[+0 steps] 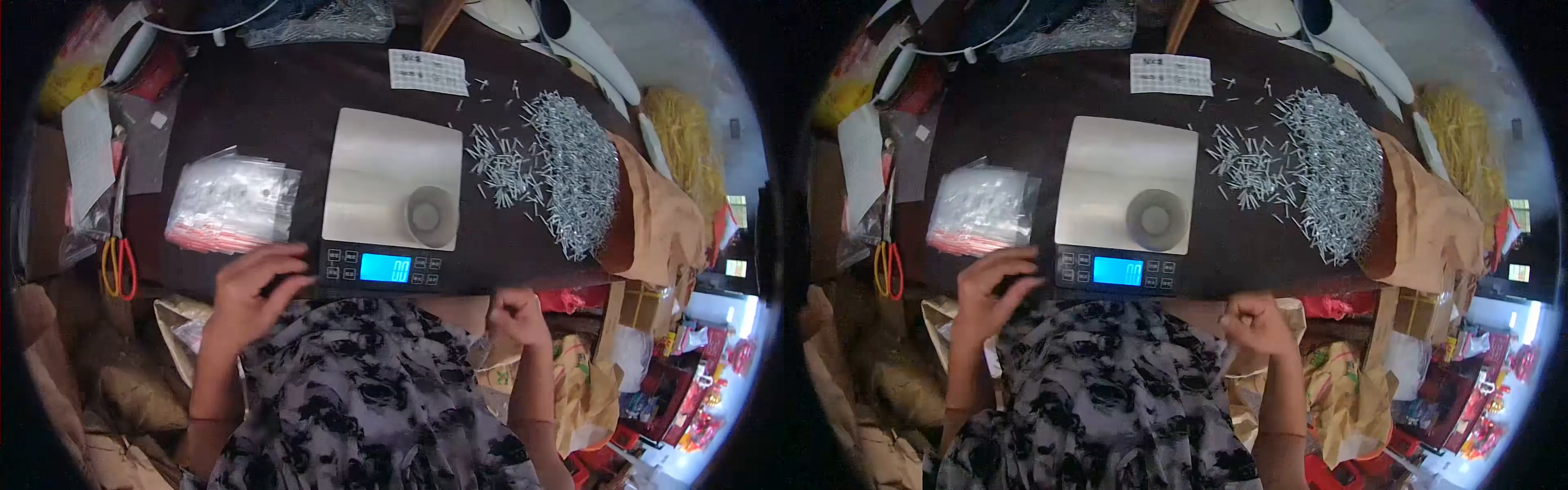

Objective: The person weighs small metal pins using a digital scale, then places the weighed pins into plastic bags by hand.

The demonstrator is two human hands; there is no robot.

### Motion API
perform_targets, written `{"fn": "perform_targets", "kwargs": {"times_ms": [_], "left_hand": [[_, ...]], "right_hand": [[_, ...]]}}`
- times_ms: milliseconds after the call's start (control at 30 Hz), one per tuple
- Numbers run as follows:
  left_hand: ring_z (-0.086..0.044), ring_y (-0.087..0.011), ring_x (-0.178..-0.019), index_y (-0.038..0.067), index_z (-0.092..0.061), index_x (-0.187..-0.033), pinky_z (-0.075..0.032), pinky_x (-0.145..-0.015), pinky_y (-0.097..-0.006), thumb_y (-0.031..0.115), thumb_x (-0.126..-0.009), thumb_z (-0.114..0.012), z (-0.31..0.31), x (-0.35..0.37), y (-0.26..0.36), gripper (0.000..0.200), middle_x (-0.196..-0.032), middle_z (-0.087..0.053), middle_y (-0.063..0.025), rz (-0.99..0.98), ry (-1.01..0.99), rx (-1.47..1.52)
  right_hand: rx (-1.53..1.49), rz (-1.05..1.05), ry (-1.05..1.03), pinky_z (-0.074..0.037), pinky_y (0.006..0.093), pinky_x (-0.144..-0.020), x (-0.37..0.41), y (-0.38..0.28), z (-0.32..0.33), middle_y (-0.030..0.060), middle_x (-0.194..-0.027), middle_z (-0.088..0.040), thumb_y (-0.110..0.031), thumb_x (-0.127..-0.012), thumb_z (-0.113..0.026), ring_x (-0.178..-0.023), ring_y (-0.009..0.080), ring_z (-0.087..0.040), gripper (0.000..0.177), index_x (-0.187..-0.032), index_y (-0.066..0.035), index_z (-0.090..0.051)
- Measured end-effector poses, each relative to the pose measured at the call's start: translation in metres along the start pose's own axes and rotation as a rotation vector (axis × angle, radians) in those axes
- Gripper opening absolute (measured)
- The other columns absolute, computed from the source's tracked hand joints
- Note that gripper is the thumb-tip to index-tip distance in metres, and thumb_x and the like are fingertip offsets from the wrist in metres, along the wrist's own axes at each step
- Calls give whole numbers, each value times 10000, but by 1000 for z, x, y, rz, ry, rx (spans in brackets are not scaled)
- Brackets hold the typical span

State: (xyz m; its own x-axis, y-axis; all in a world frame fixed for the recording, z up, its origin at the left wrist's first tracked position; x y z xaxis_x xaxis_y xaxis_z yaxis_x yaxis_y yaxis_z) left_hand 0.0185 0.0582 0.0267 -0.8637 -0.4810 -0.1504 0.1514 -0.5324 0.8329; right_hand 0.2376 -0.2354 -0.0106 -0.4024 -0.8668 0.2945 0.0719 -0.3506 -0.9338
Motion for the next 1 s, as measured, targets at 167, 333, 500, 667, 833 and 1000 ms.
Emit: {"fn": "perform_targets", "kwargs": {"times_ms": [167, 333, 500, 667, 833, 1000], "left_hand": [[-595, -329, -1110, 0, -666, -1019, -480, -915, -368, -43, -737, -640, 10, -3, -17, 287, -1120, -635, -193, -33, 27, -372], [-530, -328, -1192, 19, -632, -1107, -455, -964, -388, -29, -724, -602, 0, -3, -19, 387, -1235, -580, -178, 30, 20, -590], [-541, -296, -1178, 25, -636, -1098, -485, -926, -372, -19, -739, -591, -7, -1, -34, 365, -1259, -569, -149, 161, 59, -509], [-607, -309, -1077, 5, -656, -1022, -522, -846, -373, -21, -799, -605, -4, -2, -42, 230, -1134, -625, -189, 102, 160, -468], [-647, -312, -1009, -10, -662, -936, -533, -794, -363, -28, -803, -646, 2, -1, -39, 135, -1016, -662, -213, 94, 226, -374], [-666, -290, -973, -15, -656, -893, -534, -774, -344, -56, -783, -666, 4, 3, -36, 118, -993, -671, -205, 81, 255, -295]], "right_hand": [[423, 130, 530, -452, 294, -670, -45, -14, 55, 76, -781, -556, -108, -829, -678, -732, 165, -554, 162, -853, 4, -563], [946, 135, 762, -448, 405, -808, -103, -22, 91, 174, -974, -570, -279, -783, -741, -913, 336, -544, 400, -1011, 2, -570], [1031, 153, 671, -434, 460, -849, -133, -22, 70, 179, -1038, -554, -293, -751, -756, -945, 392, -527, 474, -1084, -27, -548], [825, 196, 557, -466, 423, -808, -128, -25, 72, 169, -998, -576, -122, -675, -747, -914, 363, -568, 397, -1031, -50, -587], [763, 240, 604, -494, 366, -738, -121, -36, 76, 150, -907, -619, -39, -650, -701, -819, 303, -617, 309, -949, -21, -625], [453, 91, 594, -476, 259, -652, -120, -19, 98, 72, -882, -657, -5, -677, -712, -723, 116, -594, 298, -965, 4, -634]]}}
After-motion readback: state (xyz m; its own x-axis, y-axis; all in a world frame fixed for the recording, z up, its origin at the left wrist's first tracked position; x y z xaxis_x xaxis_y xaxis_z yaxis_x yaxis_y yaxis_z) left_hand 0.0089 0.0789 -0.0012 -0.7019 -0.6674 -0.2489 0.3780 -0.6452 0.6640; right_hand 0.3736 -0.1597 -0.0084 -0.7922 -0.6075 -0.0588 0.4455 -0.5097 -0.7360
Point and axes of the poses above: each hand's wrist, its own x-axis away from the middle knuckle, its own z-axis out of the back of the hand, y = z × x, the point moved 5 cm from there along -x, towards the middle knuckle
